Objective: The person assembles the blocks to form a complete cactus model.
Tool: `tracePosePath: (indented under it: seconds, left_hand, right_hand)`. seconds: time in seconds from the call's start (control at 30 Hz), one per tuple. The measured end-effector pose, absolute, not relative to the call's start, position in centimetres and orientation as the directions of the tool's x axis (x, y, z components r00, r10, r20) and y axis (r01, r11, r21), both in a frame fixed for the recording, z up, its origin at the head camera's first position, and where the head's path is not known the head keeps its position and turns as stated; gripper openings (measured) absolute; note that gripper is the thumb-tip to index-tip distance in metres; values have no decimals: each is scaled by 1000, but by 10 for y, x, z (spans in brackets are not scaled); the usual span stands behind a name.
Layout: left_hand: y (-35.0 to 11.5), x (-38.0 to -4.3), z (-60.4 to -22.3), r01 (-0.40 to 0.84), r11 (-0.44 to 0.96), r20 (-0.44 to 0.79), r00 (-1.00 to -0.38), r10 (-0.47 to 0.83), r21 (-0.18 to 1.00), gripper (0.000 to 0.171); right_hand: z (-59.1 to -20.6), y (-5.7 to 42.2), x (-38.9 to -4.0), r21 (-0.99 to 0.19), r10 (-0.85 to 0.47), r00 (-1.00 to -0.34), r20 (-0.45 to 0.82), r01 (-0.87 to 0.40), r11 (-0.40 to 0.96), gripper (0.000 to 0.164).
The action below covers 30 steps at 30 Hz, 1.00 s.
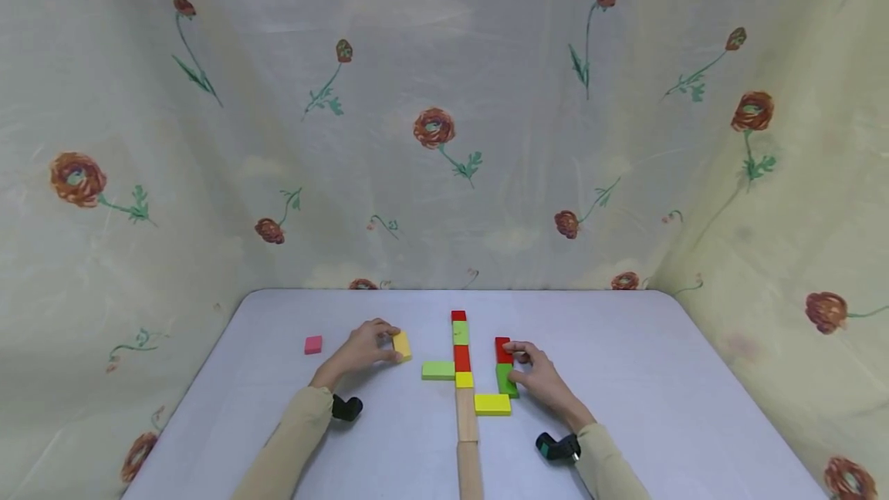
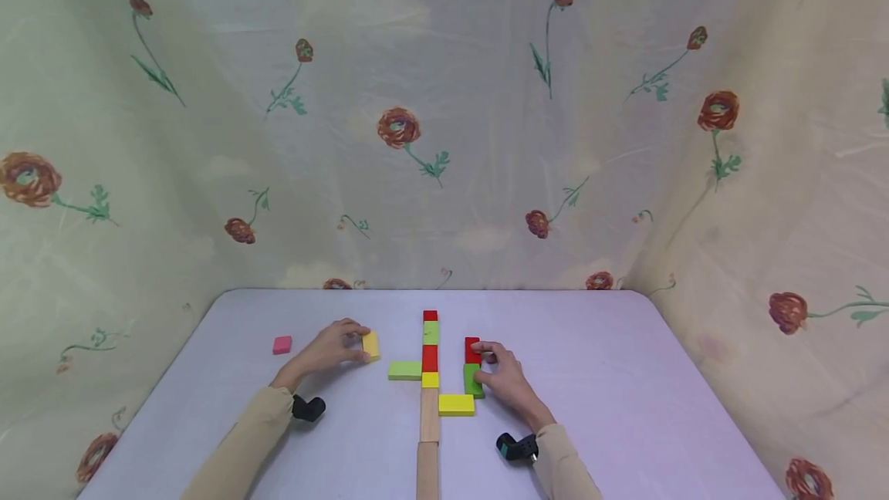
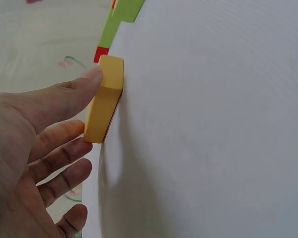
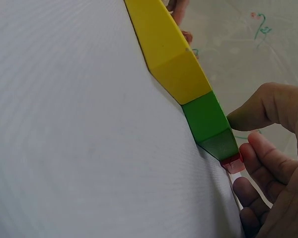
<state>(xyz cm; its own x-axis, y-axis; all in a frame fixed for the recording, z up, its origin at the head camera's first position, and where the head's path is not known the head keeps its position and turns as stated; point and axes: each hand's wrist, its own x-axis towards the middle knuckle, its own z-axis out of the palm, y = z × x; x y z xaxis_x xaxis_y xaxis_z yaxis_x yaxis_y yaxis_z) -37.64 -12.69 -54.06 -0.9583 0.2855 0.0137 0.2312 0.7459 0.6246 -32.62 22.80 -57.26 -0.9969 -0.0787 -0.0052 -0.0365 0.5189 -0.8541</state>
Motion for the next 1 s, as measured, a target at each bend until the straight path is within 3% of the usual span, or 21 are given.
tracePosePath:
  seconds: [1.0]
  left_hand:
    - [-101,-382,-540,283,680,-21,-916,402,677,54]
  right_hand:
    - [-573,229,-326,-857,-83,-997,-6,-38,514,47]
